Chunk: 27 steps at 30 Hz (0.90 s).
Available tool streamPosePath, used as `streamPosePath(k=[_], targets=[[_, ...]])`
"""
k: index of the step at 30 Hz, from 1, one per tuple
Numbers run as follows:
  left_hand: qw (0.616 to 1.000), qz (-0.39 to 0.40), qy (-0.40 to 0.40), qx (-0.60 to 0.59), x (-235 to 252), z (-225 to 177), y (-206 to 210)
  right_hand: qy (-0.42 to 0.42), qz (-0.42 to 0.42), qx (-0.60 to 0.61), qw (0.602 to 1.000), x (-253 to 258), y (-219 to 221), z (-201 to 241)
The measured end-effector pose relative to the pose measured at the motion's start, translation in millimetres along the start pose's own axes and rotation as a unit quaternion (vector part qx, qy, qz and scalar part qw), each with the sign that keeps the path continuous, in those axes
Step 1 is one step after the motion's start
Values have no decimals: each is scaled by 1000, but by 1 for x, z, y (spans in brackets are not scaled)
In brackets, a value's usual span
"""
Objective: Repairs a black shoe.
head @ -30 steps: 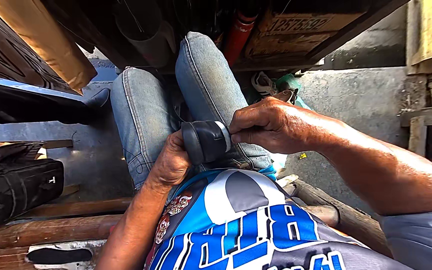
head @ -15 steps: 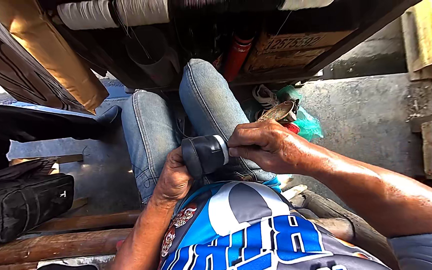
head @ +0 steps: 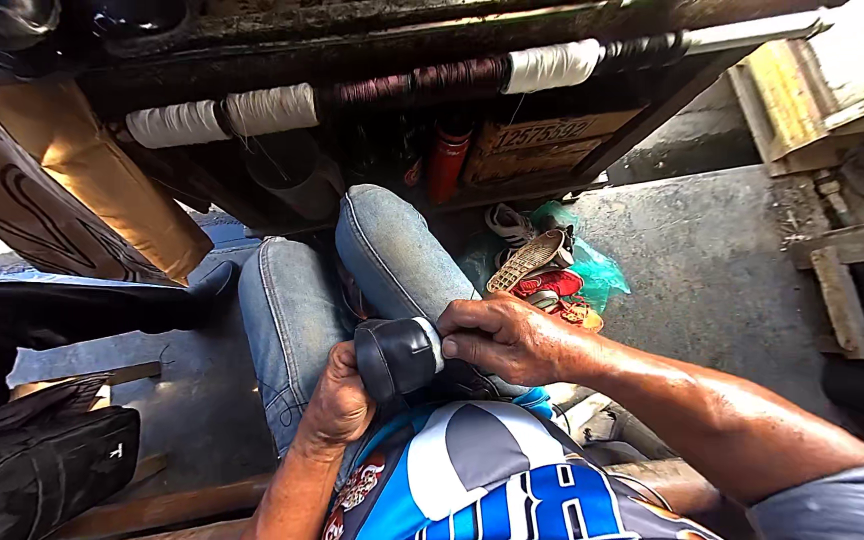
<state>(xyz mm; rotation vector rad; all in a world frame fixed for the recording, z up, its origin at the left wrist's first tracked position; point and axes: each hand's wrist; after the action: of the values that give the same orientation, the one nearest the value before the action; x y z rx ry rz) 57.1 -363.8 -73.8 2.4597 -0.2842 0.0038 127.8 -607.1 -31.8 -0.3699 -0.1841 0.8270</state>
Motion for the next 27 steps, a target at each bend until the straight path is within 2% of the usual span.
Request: streamPosePath(k=[8,13,19,22,27], targets=[[999,-6,-19,26,6,5,7,16,-138,18,990,-20,18,-16],[996,-24,-28,75,7,5,13,0,-167,-15,986,-22,19,-19],[995,-13,-29,96,7,3,15,-10,-172,2,985,-24,19,-26],[995,-14,-27,97,7,3,14,-5,-140,-15,990,-23,12,-25],[995,-21,-25,91,5,2,14,40,8,-19,999,-14,-11,-4]])
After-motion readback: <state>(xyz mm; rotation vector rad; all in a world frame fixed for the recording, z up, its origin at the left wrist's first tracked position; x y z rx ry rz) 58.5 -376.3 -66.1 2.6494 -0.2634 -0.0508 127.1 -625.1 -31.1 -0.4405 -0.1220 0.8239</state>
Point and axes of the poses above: each hand's wrist, its own x-axis towards the middle knuckle, its own y-axis out of the palm, z = x × y, and after that the axes turned 3 degrees about y, right-handed
